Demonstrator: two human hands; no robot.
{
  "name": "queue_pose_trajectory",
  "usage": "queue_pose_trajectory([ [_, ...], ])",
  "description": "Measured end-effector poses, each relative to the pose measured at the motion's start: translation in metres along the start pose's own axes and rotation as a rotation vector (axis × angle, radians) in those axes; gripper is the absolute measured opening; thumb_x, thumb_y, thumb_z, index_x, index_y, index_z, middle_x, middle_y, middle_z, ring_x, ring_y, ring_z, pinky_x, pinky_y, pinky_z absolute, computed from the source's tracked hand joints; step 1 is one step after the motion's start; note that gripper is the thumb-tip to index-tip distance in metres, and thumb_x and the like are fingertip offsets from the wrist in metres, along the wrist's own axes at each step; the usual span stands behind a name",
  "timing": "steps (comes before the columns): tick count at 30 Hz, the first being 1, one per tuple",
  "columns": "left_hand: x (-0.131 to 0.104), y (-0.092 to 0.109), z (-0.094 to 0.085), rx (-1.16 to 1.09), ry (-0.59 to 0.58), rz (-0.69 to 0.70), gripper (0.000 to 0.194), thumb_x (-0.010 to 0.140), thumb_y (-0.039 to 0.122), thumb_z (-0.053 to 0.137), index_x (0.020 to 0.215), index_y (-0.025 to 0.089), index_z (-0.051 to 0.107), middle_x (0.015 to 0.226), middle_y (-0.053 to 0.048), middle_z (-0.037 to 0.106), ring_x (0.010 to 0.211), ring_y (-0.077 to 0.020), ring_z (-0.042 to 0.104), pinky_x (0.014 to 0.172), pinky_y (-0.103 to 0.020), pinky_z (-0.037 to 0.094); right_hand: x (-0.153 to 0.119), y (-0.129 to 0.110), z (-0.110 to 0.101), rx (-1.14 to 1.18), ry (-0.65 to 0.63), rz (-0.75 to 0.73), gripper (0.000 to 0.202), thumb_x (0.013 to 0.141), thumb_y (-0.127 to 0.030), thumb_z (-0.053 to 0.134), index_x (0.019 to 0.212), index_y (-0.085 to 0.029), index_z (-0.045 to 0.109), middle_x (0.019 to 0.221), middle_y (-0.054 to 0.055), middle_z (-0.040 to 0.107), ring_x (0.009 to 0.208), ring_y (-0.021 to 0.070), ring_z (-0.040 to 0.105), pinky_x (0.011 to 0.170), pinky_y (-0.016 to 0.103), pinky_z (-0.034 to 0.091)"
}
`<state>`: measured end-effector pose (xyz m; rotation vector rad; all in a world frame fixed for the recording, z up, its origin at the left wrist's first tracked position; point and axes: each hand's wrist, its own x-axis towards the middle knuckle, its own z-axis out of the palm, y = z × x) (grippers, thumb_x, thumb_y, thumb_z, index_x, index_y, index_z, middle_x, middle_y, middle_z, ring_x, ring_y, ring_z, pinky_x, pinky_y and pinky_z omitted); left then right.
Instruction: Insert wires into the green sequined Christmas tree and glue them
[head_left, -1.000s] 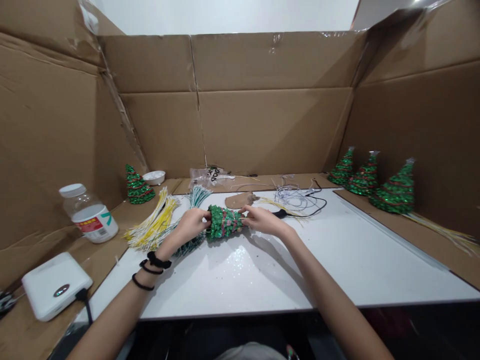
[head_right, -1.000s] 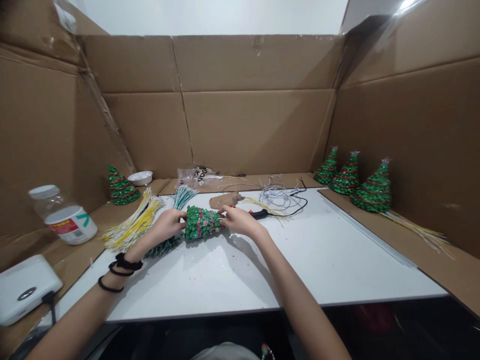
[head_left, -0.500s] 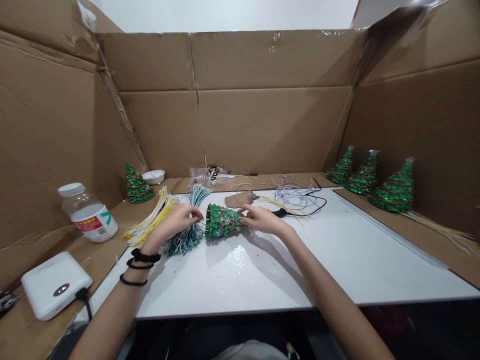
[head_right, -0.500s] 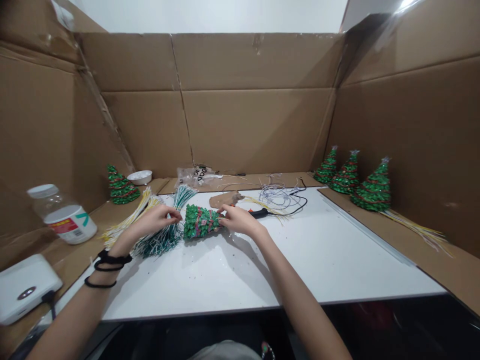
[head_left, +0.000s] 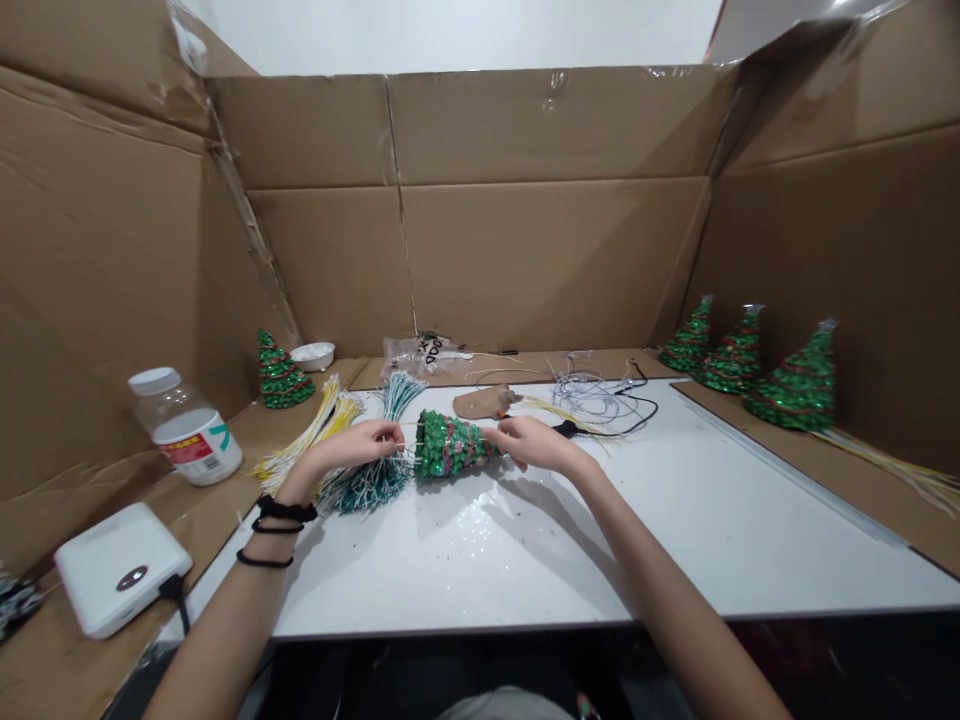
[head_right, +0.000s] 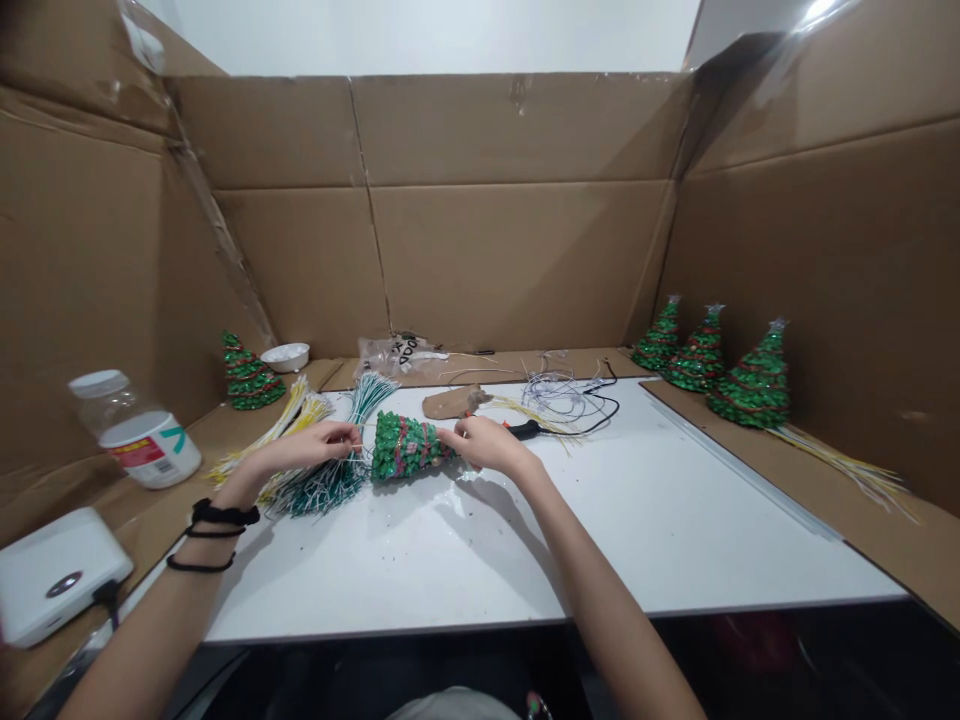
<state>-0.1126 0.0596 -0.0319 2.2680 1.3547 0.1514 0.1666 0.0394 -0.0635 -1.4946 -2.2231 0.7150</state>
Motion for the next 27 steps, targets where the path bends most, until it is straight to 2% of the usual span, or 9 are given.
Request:
queue_pose_trajectory([
  [3, 0.004, -0.001, 0.005, 0.027, 0.001, -0.006, 0.021, 0.072, 0.037, 0.042, 0.072, 0.018, 0.05, 0.069, 0.0, 0.052, 0.069, -0.0171, 0.048, 0.063, -0.026, 0.037, 0.002, -0.004, 0.003, -0.069, 0.042, -0.024, 0.038, 0.087, -0.034, 0.035, 0.054, -0.018, 0.046, 0.047, 0.0, 0.047, 0.046, 0.0123, 0.042, 0.05, 0.026, 0.026],
  [7, 0.011, -0.005, 0.014, 0.079, 0.062, 0.031, 0.023, 0.076, 0.038, 0.038, 0.074, 0.018, 0.05, 0.073, -0.001, 0.054, 0.072, -0.018, 0.049, 0.067, -0.027, 0.039, 0.004, -0.005, 0.007, -0.144, 0.189, -0.096, 0.028, 0.082, -0.024, 0.039, 0.055, -0.018, 0.044, 0.054, 0.0, 0.047, 0.05, 0.0114, 0.039, 0.049, 0.026, 0.021],
  [13, 0.01, -0.006, 0.016, 0.07, 0.021, 0.062, 0.033, 0.081, 0.043, 0.033, 0.076, 0.018, 0.053, 0.078, -0.003, 0.057, 0.078, -0.0185, 0.052, 0.074, -0.027, 0.041, 0.001, 0.005, 0.018, -0.14, 0.311, -0.15, 0.022, 0.087, -0.027, 0.04, 0.067, -0.02, 0.046, 0.059, -0.002, 0.05, 0.053, 0.0122, 0.042, 0.052, 0.024, 0.024],
  [17, 0.005, -0.004, 0.009, 0.03, 0.015, 0.085, 0.032, 0.082, 0.042, 0.033, 0.08, 0.017, 0.053, 0.082, -0.003, 0.058, 0.081, -0.0181, 0.052, 0.076, -0.025, 0.04, 0.004, 0.01, 0.026, 0.01, 0.406, -0.111, 0.022, 0.085, -0.031, 0.047, 0.066, -0.02, 0.046, 0.064, 0.0, 0.056, 0.059, 0.0137, 0.049, 0.055, 0.023, 0.029],
  [21, 0.001, -0.001, 0.008, 0.009, -0.045, 0.078, 0.027, 0.08, 0.041, 0.037, 0.073, 0.019, 0.049, 0.071, -0.001, 0.054, 0.069, -0.0155, 0.048, 0.065, -0.023, 0.04, 0.008, 0.009, 0.034, 0.182, 0.507, -0.035, 0.025, 0.082, -0.034, 0.05, 0.063, -0.02, 0.042, 0.061, 0.0, 0.055, 0.058, 0.015, 0.049, 0.055, 0.024, 0.031],
  [24, -0.001, 0.003, 0.01, -0.012, -0.121, 0.022, 0.021, 0.079, 0.038, 0.037, 0.07, 0.02, 0.045, 0.058, 0.003, 0.046, 0.056, -0.0137, 0.042, 0.055, -0.023, 0.037, 0.009, 0.007, 0.041, 0.224, 0.583, -0.084, 0.025, 0.084, -0.033, 0.045, 0.064, -0.021, 0.039, 0.061, -0.001, 0.052, 0.059, 0.0152, 0.048, 0.056, 0.025, 0.032],
  [27, -0.002, 0.008, 0.012, -0.017, -0.14, -0.007, 0.02, 0.079, 0.038, 0.039, 0.071, 0.021, 0.046, 0.053, 0.004, 0.046, 0.053, -0.0135, 0.043, 0.054, -0.023, 0.037, 0.009, 0.006, 0.044, 0.227, 0.603, -0.142, 0.024, 0.085, -0.031, 0.043, 0.064, -0.021, 0.038, 0.063, -0.001, 0.05, 0.06, 0.015, 0.046, 0.057, 0.025, 0.032],
])
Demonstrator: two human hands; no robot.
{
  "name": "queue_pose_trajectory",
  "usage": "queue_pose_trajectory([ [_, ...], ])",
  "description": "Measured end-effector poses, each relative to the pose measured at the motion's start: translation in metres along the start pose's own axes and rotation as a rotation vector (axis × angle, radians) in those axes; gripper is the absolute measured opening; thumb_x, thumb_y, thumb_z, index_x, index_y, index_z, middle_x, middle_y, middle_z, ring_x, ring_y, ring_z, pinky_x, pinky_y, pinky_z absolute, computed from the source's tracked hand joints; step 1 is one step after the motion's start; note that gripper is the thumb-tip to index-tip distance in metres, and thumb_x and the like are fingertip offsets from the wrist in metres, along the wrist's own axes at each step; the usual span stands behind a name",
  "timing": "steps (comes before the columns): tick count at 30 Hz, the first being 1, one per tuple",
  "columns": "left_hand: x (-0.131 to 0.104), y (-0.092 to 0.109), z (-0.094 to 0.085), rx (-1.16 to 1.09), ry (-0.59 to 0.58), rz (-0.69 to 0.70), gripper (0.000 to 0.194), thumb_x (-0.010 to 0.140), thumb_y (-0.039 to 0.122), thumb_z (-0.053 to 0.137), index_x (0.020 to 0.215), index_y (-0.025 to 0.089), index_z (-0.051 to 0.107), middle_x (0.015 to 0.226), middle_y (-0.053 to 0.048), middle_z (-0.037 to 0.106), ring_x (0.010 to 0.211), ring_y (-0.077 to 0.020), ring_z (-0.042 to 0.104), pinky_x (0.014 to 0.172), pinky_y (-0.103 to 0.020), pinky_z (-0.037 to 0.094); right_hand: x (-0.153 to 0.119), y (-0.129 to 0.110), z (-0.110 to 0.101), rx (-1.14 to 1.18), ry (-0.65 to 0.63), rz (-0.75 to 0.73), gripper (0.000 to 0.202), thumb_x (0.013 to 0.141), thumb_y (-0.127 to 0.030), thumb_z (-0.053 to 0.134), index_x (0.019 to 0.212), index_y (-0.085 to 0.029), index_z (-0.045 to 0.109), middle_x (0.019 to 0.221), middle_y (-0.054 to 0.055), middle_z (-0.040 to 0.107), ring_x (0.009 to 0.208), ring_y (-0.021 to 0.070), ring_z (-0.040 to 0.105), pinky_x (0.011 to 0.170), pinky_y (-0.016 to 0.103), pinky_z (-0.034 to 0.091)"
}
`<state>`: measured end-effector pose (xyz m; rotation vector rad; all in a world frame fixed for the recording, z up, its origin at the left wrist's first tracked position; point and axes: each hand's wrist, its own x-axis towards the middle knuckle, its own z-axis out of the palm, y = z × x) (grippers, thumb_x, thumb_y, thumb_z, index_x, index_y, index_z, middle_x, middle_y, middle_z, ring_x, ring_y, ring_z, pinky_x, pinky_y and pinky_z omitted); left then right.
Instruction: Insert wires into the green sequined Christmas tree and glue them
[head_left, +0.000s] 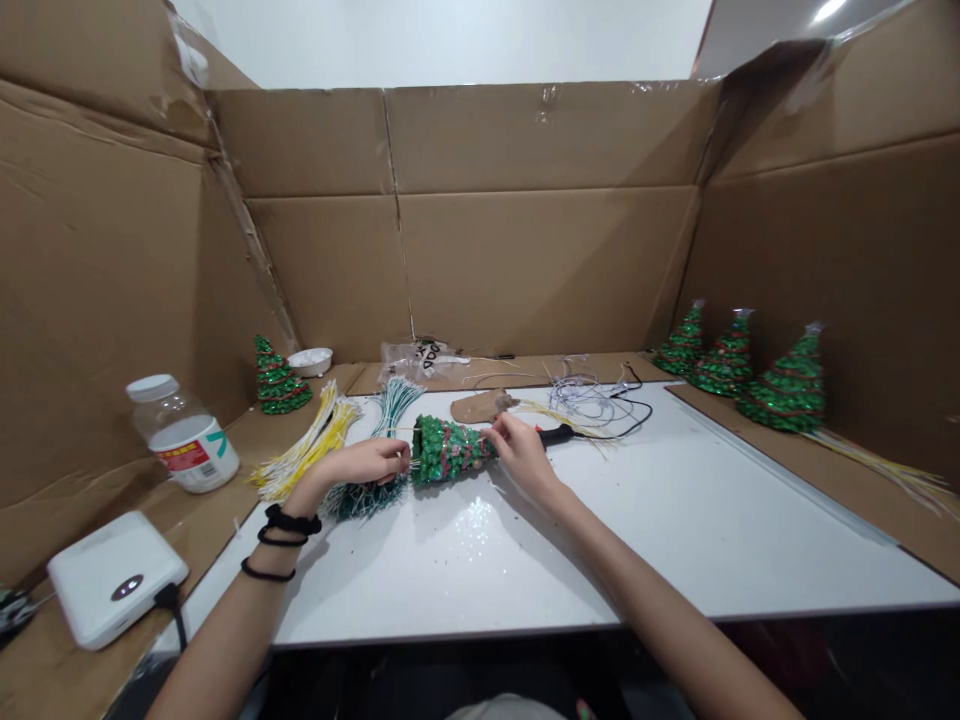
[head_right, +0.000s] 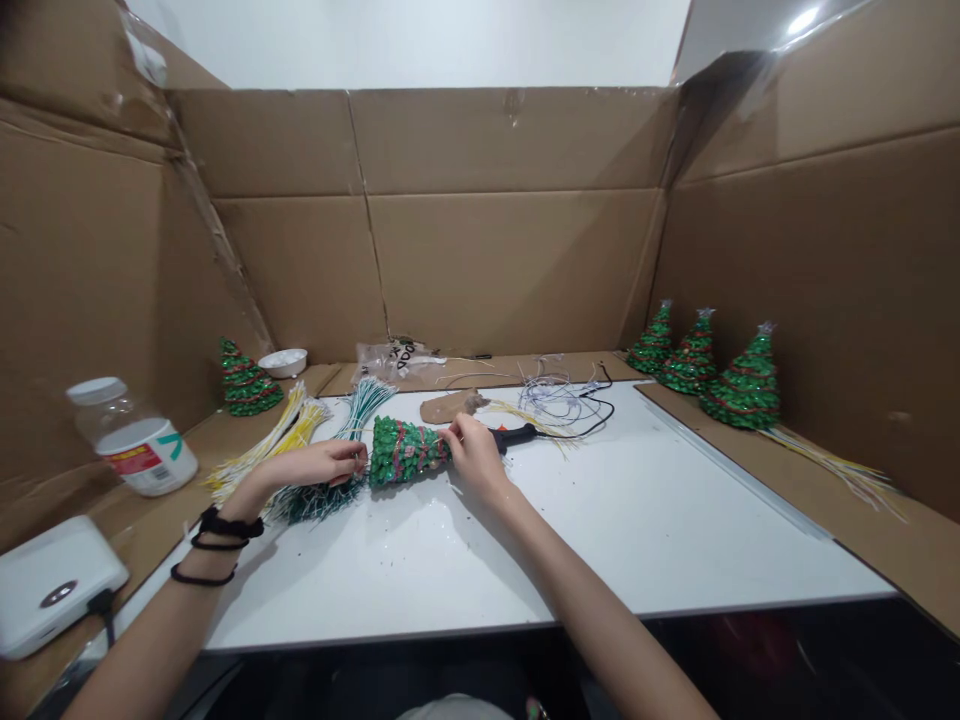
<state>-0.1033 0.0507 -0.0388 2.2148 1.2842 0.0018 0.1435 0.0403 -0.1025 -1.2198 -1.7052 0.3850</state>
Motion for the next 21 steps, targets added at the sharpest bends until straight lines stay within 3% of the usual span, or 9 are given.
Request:
queue_pose_trajectory([
  [6, 0.008, 0.004, 0.008, 0.041, 0.12, 0.015, 0.031, 0.084, 0.04, 0.034, 0.075, 0.019, 0.054, 0.055, 0.001, 0.054, 0.056, -0.0162, 0.049, 0.059, -0.026, 0.04, -0.002, -0.001, 0.004, -0.05, -0.008, -0.061, 0.024, 0.085, -0.029, 0.043, 0.062, -0.021, 0.037, 0.069, 0.001, 0.049, 0.064, 0.0153, 0.047, 0.06, 0.026, 0.035],
  [10, 0.019, 0.001, 0.018, 0.029, 0.274, 0.151, 0.03, 0.084, 0.029, 0.035, 0.099, 0.017, 0.058, 0.093, -0.007, 0.066, 0.085, -0.0207, 0.057, 0.078, -0.029, 0.043, -0.004, -0.002, 0.008, -0.089, -0.008, -0.086, 0.025, 0.087, -0.029, 0.041, 0.064, -0.021, 0.037, 0.073, 0.002, 0.049, 0.068, 0.0163, 0.047, 0.063, 0.027, 0.035],
  [17, 0.021, -0.003, 0.018, 0.024, 0.253, 0.155, 0.034, 0.084, 0.028, 0.036, 0.106, 0.016, 0.059, 0.108, -0.009, 0.065, 0.092, -0.0223, 0.058, 0.083, -0.031, 0.043, -0.005, 0.001, 0.009, -0.18, 0.021, -0.093, 0.025, 0.088, -0.028, 0.039, 0.064, -0.022, 0.036, 0.073, 0.002, 0.049, 0.07, 0.0171, 0.046, 0.065, 0.028, 0.035],
  [21, 0.021, 0.005, 0.02, 0.033, 0.293, 0.17, 0.031, 0.082, 0.026, 0.037, 0.099, 0.016, 0.062, 0.108, -0.01, 0.066, 0.094, -0.0231, 0.059, 0.084, -0.031, 0.043, -0.005, 0.0, 0.011, -0.223, -0.001, -0.117, 0.025, 0.091, -0.025, 0.036, 0.066, -0.022, 0.039, 0.077, 0.004, 0.052, 0.073, 0.0181, 0.047, 0.065, 0.028, 0.036],
])
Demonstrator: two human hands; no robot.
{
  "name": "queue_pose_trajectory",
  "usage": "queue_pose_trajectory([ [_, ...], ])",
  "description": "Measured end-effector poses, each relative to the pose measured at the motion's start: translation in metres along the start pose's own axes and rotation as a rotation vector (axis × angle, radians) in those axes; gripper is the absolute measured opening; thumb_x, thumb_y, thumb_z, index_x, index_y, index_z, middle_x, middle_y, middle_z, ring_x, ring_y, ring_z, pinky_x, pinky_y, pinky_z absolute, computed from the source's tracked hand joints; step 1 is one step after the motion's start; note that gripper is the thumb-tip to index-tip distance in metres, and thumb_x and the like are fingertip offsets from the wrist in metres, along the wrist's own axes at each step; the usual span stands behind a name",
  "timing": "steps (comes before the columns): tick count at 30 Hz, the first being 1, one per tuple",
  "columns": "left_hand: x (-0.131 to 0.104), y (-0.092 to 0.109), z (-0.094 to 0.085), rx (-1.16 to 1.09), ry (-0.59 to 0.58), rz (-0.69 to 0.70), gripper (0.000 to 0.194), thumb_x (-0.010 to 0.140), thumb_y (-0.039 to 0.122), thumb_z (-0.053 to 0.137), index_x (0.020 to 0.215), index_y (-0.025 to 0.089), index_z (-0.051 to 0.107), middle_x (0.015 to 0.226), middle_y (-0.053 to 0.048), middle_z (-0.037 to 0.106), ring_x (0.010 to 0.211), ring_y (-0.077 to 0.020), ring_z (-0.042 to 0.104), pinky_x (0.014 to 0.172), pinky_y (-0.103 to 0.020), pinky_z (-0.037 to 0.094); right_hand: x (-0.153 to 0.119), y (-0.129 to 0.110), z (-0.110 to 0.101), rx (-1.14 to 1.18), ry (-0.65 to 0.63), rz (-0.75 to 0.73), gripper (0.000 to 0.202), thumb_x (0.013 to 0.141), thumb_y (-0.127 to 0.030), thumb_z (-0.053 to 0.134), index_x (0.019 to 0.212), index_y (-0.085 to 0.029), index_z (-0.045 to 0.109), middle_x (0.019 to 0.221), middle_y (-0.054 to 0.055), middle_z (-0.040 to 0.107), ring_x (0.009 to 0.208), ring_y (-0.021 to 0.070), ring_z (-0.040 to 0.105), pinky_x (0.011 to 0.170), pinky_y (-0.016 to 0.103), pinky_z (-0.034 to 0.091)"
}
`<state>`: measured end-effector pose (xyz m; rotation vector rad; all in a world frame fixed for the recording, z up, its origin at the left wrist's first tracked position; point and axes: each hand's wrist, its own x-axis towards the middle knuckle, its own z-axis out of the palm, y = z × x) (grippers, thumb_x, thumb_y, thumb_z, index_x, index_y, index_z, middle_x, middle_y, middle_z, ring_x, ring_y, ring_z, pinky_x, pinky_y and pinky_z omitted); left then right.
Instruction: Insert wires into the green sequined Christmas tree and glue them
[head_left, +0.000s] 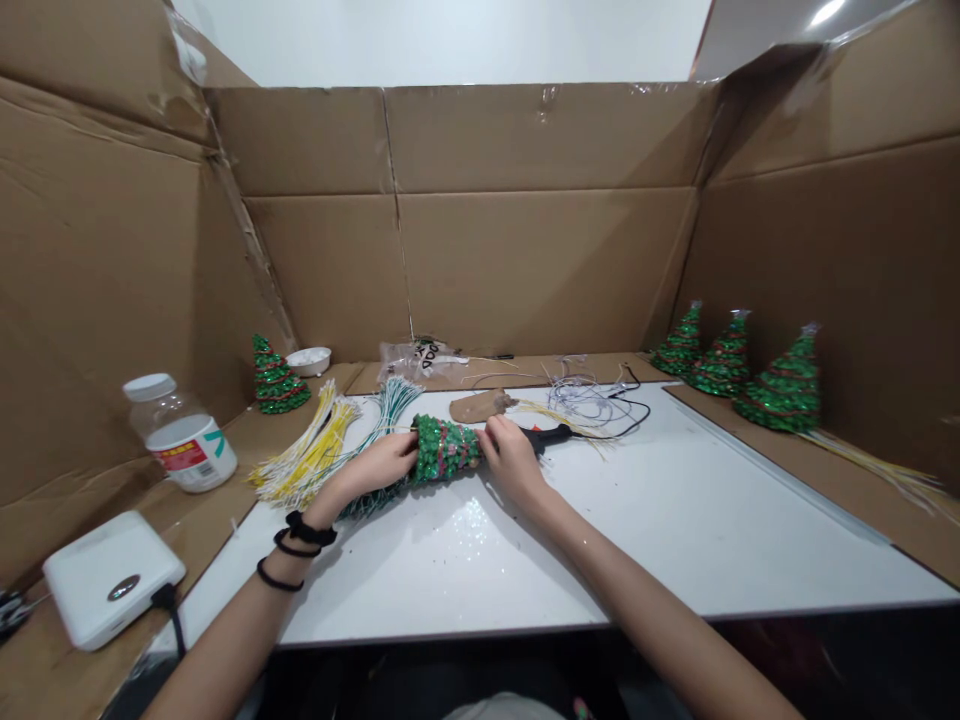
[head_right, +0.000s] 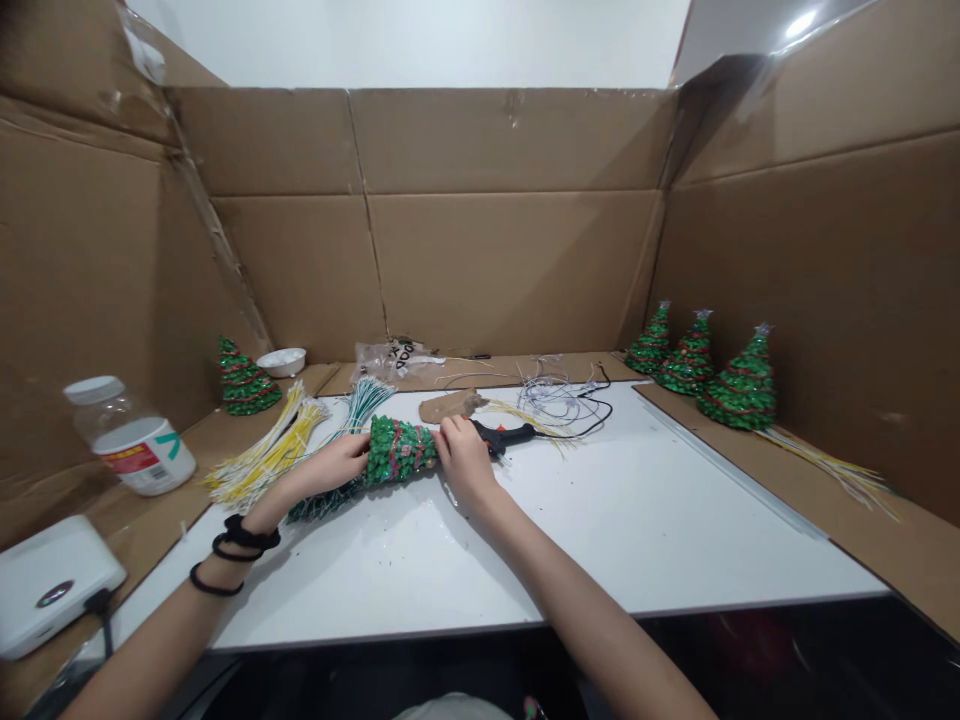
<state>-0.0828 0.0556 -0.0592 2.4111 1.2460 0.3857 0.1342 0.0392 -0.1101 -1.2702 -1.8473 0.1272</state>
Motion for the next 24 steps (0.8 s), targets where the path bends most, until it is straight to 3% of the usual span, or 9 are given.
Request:
queue_pose_trajectory([
  [4, 0.002, 0.005, 0.008, -0.002, 0.084, 0.024, 0.028, 0.081, 0.021, 0.037, 0.086, 0.017, 0.064, 0.101, -0.008, 0.068, 0.091, -0.023, 0.061, 0.081, -0.029, 0.044, 0.0, -0.002, 0.001, -0.041, -0.035, -0.052, 0.025, 0.092, -0.026, 0.036, 0.068, -0.022, 0.042, 0.082, 0.005, 0.053, 0.078, 0.0189, 0.047, 0.069, 0.029, 0.037],
  [10, 0.005, 0.004, 0.016, -0.089, 0.146, 0.067, 0.026, 0.077, 0.016, 0.041, 0.083, 0.016, 0.066, 0.099, -0.006, 0.069, 0.088, -0.0216, 0.061, 0.083, -0.029, 0.045, 0.0, 0.0, 0.001, -0.041, -0.035, -0.068, 0.025, 0.093, -0.027, 0.036, 0.07, -0.021, 0.043, 0.082, 0.004, 0.052, 0.079, 0.019, 0.048, 0.072, 0.029, 0.038],
  [24, 0.008, -0.003, 0.018, -0.154, 0.074, 0.037, 0.026, 0.074, 0.018, 0.043, 0.086, 0.013, 0.066, 0.094, -0.007, 0.07, 0.089, -0.0236, 0.059, 0.085, -0.033, 0.046, 0.002, -0.002, 0.0, -0.259, -0.033, -0.139, 0.023, 0.093, -0.021, 0.037, 0.072, -0.02, 0.046, 0.078, 0.005, 0.056, 0.071, 0.0187, 0.049, 0.065, 0.028, 0.036],
])
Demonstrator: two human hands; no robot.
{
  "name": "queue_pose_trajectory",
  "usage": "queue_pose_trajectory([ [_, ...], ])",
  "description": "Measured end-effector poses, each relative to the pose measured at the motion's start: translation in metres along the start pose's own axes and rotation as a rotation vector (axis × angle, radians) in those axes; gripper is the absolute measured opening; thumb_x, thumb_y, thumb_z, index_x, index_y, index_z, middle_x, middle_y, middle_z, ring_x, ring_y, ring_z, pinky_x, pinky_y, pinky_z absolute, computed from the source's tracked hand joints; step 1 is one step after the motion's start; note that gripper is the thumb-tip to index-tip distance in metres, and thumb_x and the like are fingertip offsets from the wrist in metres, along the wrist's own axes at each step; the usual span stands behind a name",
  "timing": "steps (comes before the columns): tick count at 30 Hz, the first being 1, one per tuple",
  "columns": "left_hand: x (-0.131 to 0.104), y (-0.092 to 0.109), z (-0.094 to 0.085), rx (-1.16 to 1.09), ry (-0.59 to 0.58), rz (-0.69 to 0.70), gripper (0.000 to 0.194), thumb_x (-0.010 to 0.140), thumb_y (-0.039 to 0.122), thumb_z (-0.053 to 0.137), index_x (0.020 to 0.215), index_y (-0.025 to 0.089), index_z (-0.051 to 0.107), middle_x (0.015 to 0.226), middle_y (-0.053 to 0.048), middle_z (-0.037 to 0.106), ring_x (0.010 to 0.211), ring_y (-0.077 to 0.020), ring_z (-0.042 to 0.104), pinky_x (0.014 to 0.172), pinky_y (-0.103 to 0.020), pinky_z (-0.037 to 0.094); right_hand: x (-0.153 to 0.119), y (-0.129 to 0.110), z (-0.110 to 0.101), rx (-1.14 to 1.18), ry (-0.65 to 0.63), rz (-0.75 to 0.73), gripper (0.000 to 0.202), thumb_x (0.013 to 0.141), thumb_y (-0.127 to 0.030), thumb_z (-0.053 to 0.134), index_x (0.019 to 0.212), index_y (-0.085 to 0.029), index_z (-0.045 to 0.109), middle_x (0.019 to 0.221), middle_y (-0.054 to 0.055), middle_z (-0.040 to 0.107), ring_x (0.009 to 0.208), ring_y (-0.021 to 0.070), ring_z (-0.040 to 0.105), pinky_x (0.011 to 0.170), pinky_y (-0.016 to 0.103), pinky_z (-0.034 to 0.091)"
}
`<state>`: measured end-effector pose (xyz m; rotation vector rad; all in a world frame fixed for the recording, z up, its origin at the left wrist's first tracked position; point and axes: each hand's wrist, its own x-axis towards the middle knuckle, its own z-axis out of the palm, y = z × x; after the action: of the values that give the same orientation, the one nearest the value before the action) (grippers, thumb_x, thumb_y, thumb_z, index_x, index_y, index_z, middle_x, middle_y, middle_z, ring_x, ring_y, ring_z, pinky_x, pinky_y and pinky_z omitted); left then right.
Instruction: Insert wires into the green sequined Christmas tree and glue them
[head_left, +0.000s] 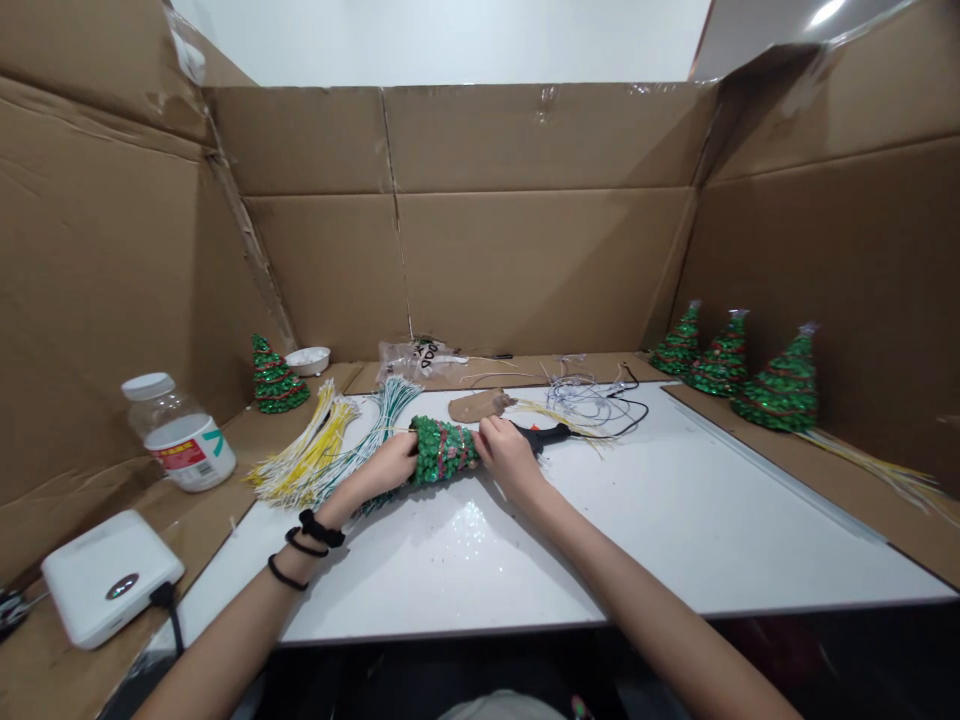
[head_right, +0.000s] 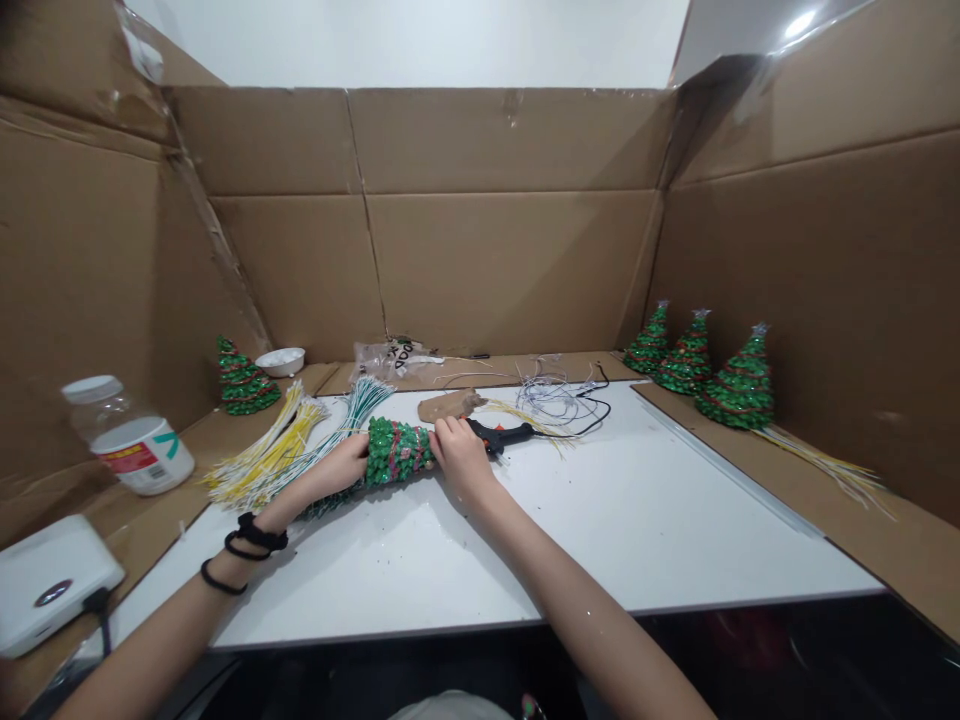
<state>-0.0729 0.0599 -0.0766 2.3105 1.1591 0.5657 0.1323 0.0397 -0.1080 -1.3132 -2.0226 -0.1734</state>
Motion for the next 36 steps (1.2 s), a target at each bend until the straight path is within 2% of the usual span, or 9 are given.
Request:
queue_pose_trajectory([
  [6, 0.003, -0.002, 0.001, -0.044, 0.006, -0.017, 0.028, 0.07, 0.017, 0.043, 0.084, 0.012, 0.066, 0.093, -0.007, 0.069, 0.09, -0.0242, 0.059, 0.083, -0.032, 0.045, 0.002, -0.004, -0.006, -0.164, -0.076, -0.103, 0.015, 0.083, -0.004, 0.043, 0.078, -0.017, 0.048, 0.082, 0.008, 0.057, 0.075, 0.0213, 0.049, 0.066, 0.03, 0.036],
  [11, 0.005, -0.004, 0.001, -0.076, 0.023, -0.023, 0.028, 0.065, 0.013, 0.043, 0.082, 0.013, 0.066, 0.088, -0.005, 0.069, 0.086, -0.0231, 0.059, 0.081, -0.03, 0.046, 0.004, -0.009, -0.012, -0.239, -0.147, -0.138, 0.014, 0.076, -0.002, 0.047, 0.081, -0.016, 0.048, 0.086, 0.011, 0.057, 0.076, 0.0232, 0.048, 0.064, 0.031, 0.035],
  [20, 0.005, -0.006, 0.002, -0.186, 0.026, -0.057, 0.013, 0.065, 0.017, 0.051, 0.069, 0.013, 0.062, 0.073, -0.003, 0.066, 0.076, -0.0205, 0.057, 0.073, -0.028, 0.046, 0.01, 0.014, -0.002, 0.26, 0.011, 0.068, 0.027, 0.092, -0.029, 0.035, 0.067, -0.021, 0.038, 0.069, 0.002, 0.05, 0.064, 0.0165, 0.046, 0.059, 0.026, 0.036],
  [23, 0.007, -0.008, 0.005, -0.268, 0.054, -0.097, 0.008, 0.064, 0.018, 0.053, 0.067, 0.014, 0.06, 0.065, -0.002, 0.062, 0.073, -0.0196, 0.055, 0.067, -0.027, 0.046, 0.014, 0.029, -0.012, 0.363, 0.078, 0.152, 0.02, 0.089, -0.02, 0.03, 0.074, -0.02, 0.043, 0.072, 0.003, 0.052, 0.068, 0.0174, 0.048, 0.063, 0.027, 0.038],
  [25, 0.007, -0.007, 0.008, -0.345, 0.072, -0.122, 0.007, 0.064, 0.019, 0.053, 0.066, 0.015, 0.059, 0.064, -0.001, 0.06, 0.071, -0.0182, 0.053, 0.062, -0.025, 0.045, 0.015, 0.041, -0.021, 0.308, 0.103, 0.202, 0.02, 0.079, -0.007, 0.032, 0.082, -0.018, 0.049, 0.084, 0.007, 0.057, 0.081, 0.0193, 0.051, 0.074, 0.029, 0.04],
  [28, 0.005, 0.0, 0.011, -0.448, 0.08, -0.224, 0.006, 0.065, 0.02, 0.051, 0.064, 0.015, 0.054, 0.058, 0.002, 0.052, 0.057, -0.0125, 0.046, 0.049, -0.02, 0.036, 0.011, 0.061, -0.03, 0.071, -0.069, 0.27, 0.044, 0.063, 0.003, 0.037, 0.1, -0.013, 0.054, 0.107, 0.013, 0.056, 0.103, 0.0243, 0.045, 0.085, 0.032, 0.036],
  [30, 0.002, 0.007, 0.011, -0.493, 0.086, -0.329, 0.003, 0.064, 0.018, 0.049, 0.063, 0.016, 0.05, 0.05, 0.006, 0.042, 0.046, -0.0082, 0.035, 0.042, -0.018, 0.026, 0.006, 0.071, -0.031, -0.019, -0.227, 0.287, 0.05, 0.059, 0.003, 0.041, 0.106, -0.011, 0.055, 0.111, 0.016, 0.055, 0.105, 0.0277, 0.044, 0.085, 0.033, 0.035],
  [33, -0.002, 0.016, 0.008, -0.534, 0.105, -0.418, 0.004, 0.064, 0.016, 0.047, 0.063, 0.018, 0.044, 0.046, 0.009, 0.031, 0.04, -0.0055, 0.025, 0.04, -0.018, 0.017, 0.0, 0.08, -0.025, -0.013, -0.335, 0.262, 0.042, 0.06, 0.002, 0.047, 0.097, -0.012, 0.059, 0.101, 0.015, 0.058, 0.094, 0.0269, 0.049, 0.079, 0.032, 0.036],
  [36, -0.003, 0.019, 0.004, -0.575, 0.097, -0.437, 0.009, 0.066, 0.016, 0.045, 0.061, 0.019, 0.039, 0.044, 0.009, 0.03, 0.039, -0.005, 0.022, 0.04, -0.018, 0.015, -0.002, 0.086, -0.021, 0.021, -0.375, 0.234, 0.028, 0.063, -0.001, 0.048, 0.085, -0.015, 0.058, 0.093, 0.012, 0.058, 0.083, 0.0224, 0.051, 0.073, 0.028, 0.038],
])
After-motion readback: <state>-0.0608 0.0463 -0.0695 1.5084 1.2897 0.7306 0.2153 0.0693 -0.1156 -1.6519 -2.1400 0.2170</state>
